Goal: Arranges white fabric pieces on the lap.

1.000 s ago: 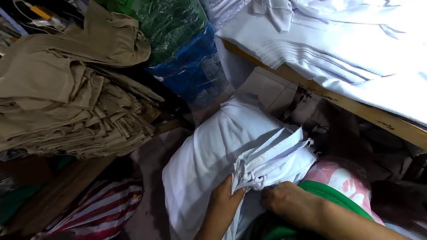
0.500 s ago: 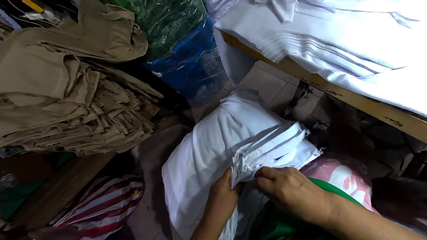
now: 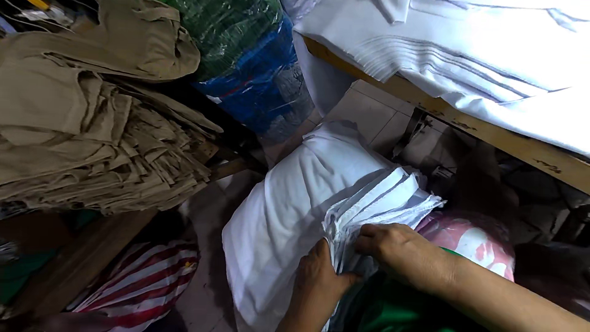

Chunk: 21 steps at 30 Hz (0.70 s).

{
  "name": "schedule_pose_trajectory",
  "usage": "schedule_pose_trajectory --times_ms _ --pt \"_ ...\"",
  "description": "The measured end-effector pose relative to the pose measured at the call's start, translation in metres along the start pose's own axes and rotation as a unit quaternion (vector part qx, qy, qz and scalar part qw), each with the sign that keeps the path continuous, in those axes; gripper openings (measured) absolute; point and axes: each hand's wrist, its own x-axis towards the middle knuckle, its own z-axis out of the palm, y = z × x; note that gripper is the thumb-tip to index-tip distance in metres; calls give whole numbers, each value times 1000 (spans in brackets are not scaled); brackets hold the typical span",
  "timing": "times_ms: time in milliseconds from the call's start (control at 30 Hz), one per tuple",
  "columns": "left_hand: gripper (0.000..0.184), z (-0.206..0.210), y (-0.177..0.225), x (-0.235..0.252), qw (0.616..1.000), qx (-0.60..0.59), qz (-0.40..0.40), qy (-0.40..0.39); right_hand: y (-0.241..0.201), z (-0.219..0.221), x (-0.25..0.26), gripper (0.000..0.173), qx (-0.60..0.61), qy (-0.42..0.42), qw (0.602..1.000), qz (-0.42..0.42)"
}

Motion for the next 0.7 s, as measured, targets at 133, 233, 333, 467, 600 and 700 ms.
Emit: schedule_pose_trajectory --times_ms 133,233,333,467,600,700 --pt "50 1 -2 8 998 -22 -6 56 0 8 2 10 -4 48 999 -9" --pt "44 0 -15 16 995 -80 5 55 -2 5 -2 14 22 36 997 -61" --pt "48 -2 -17 20 992 -124 -19 27 -8 8 -9 11 67 -119 988 -78" --pt "52 -1 -18 21 988 -150 -30 16 -6 10 1 21 12 -344 936 74" --pt "70 -5 -19 18 991 -129 -30 -24 -5 2 -3 16 9 -267 961 70" --pt "102 -3 -8 8 999 -41 -10 -34 3 3 -9 8 11 -67 998 3"
